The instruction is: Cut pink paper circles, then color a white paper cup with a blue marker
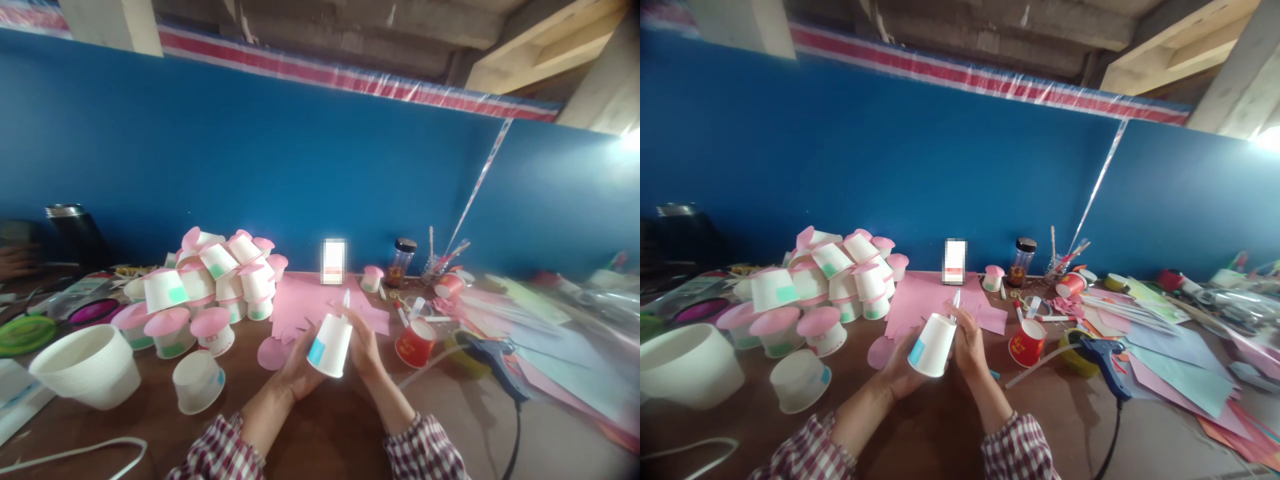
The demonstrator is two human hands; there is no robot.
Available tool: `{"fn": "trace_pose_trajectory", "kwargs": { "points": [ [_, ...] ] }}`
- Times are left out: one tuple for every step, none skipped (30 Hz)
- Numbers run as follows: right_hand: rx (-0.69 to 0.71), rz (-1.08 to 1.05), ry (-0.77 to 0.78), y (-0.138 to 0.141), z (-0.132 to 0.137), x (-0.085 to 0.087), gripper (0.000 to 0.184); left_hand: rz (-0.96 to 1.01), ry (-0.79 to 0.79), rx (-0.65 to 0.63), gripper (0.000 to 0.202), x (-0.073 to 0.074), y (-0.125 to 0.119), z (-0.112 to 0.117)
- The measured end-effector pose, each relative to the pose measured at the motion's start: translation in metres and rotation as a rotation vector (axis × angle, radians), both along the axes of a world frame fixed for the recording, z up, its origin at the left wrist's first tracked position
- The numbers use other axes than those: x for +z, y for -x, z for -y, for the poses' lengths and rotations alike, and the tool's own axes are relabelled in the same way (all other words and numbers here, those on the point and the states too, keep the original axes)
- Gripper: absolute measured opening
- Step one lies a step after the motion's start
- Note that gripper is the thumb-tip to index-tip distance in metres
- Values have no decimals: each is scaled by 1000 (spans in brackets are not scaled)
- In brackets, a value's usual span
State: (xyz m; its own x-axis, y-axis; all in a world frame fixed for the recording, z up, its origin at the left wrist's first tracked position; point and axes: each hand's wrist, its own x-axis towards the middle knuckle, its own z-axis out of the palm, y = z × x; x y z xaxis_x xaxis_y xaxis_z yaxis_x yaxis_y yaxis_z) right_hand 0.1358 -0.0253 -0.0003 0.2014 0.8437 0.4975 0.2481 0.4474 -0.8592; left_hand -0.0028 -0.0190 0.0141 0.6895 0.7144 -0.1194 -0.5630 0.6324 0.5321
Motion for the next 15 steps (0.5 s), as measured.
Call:
{"fn": "trace_pose_trajectory", "kwargs": {
  "points": [
    [-22, -16, -12, 1, 0, 0, 37, 3, -2, 4, 38, 0, 0, 0],
    [-44, -29, -22, 1, -1, 0, 34, 8, -6, 12, 38, 0, 1, 0],
    [-61, -42, -29, 1, -2, 0, 32, 15, -9, 21, 38, 0, 1, 0],
    [-69, -51, -31, 2, -2, -1, 30, 21, -12, 30, 37, 0, 1, -1],
    [-73, -59, -29, 2, -3, -2, 28, 25, -16, 39, 36, 0, 1, -1],
    [-77, -68, -27, 2, -3, -2, 26, 28, -21, 49, 35, 1, 1, -2],
    [-81, -81, -28, 3, -4, -3, 25, 31, -24, 56, 34, 1, 1, -2],
    [-86, -94, -32, 3, -4, -3, 22, 35, -26, 60, 33, 2, 1, -3],
    [-95, -112, -35, 4, -4, -3, 20, 44, -29, 63, 33, 2, 1, -3],
    [-105, -134, -36, 5, -4, -4, 18, 58, -30, 62, 34, 2, 2, -4],
    [-113, -159, -34, 6, -4, -4, 15, 77, -27, 57, 35, 2, 2, -4],
    [-118, -186, -28, 6, -4, -4, 13, 102, -22, 52, 37, 2, 3, -5],
    [-123, -211, -19, 6, -4, -5, 12, 129, -14, 46, 40, 2, 3, -5],
    [-126, -232, -8, 6, -5, -5, 11, 154, -5, 43, 42, 2, 4, -6],
    [-128, -245, 4, 6, -5, -7, 11, 175, 3, 42, 43, 2, 5, -6]
  ]
}}
